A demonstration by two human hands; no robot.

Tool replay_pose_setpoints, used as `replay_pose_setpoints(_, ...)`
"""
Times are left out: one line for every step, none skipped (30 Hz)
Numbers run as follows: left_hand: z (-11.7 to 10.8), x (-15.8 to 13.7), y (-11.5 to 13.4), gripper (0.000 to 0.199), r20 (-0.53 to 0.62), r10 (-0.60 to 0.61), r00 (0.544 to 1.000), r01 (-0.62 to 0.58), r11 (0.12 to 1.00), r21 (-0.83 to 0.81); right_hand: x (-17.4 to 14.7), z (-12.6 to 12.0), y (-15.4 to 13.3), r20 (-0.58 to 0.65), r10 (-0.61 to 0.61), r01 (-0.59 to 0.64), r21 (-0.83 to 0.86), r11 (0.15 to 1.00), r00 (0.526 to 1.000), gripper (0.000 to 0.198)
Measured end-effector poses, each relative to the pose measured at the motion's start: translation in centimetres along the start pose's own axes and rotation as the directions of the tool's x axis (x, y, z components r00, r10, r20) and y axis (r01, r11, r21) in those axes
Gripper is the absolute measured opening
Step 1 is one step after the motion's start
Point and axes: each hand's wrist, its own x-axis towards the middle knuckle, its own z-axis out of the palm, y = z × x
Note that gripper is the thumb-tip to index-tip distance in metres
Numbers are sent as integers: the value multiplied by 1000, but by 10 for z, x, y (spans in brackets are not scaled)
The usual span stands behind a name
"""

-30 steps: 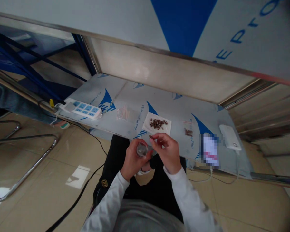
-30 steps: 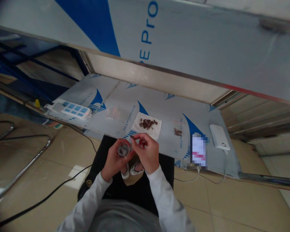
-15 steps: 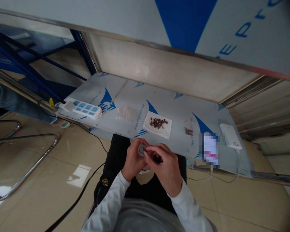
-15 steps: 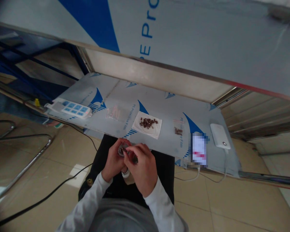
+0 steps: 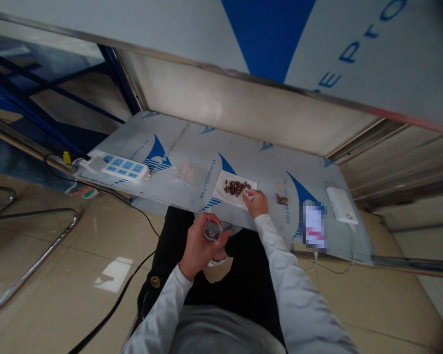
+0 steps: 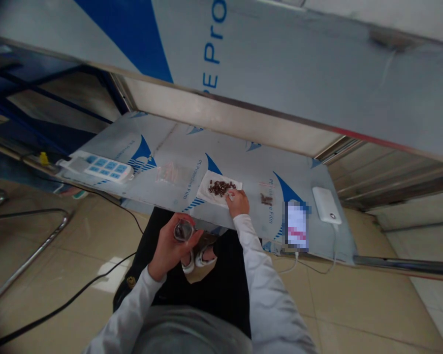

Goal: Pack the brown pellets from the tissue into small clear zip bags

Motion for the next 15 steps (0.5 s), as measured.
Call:
replay_pose_setpoints(0, 0, 0, 22, 0, 0, 1000, 0, 1000, 5, 5, 7, 6, 11, 8, -7, -18, 1000, 1000, 19)
replay_pose_setpoints(-1, 0, -1, 22, -2, 1, 1000, -1, 1000, 8, 8, 13, 9, 16, 10, -10, -26, 1000, 1000, 17)
replay_pose_setpoints(-1, -1, -1, 22, -4, 3, 1000, -3, 1000, 10, 9, 18, 11, 21, 14, -13, -37, 999, 1000, 16)
replay_pose_setpoints(-1, 0, -1, 22, -4, 3, 1000, -3, 1000, 12, 8, 21, 12, 26, 18, -17, -47, 999, 1000, 15)
replay_pose_setpoints(-2, 0, -2, 22, -4, 3, 1000, -3, 1000, 13, 7, 23, 12, 28, 23, -22, -54, 998, 999, 14)
replay_pose_setpoints(-2, 0, -2, 22, -4, 1, 1000, -1, 1000, 15, 6, 25, 12, 27, 29, -28, -59, 998, 999, 14)
replay_pose_setpoints(-2, 0, -2, 22, -3, -1, 1000, 1, 1000, 16, 5, 26, 12, 21, 36, -35, -62, 997, 999, 14)
replay_pose_setpoints(-1, 0, -2, 22, -1, -3, 1000, 3, 1000, 16, 5, 27, 13, 11, 45, -45, -64, 997, 999, 15)
replay_pose_setpoints(-1, 0, -3, 21, 1, -3, 1000, 3, 1000, 16, 4, 27, 14, -3, 56, -56, -65, 996, 998, 16)
replay_pose_setpoints(0, 0, -3, 21, 5, -2, 1000, 1, 1000, 16, 5, 28, 15, -18, 66, -67, -65, 996, 998, 17)
replay_pose_setpoints(1, 0, -2, 21, 10, 1, 1000, -1, 1000, 17, 5, 29, 16, -31, 75, -76, -64, 995, 997, 19)
replay_pose_setpoints(2, 0, -2, 22, 15, 2, 1000, -3, 1000, 20, 6, 29, 18, -40, 80, -82, -60, 995, 996, 21)
replay_pose_setpoints(2, -1, -2, 22, 19, 3, 1000, -4, 1000, 22, 7, 30, 19, -45, 83, -85, -55, 995, 996, 22)
replay_pose_setpoints(3, -1, -2, 22, 24, 3, 1000, -4, 1000, 25, 8, 31, 20, -46, 84, -86, -47, 995, 995, 21)
replay_pose_setpoints(4, -1, -1, 22, 28, 3, 1000, -4, 1000, 27, 10, 31, 21, -46, 83, -84, -37, 996, 996, 19)
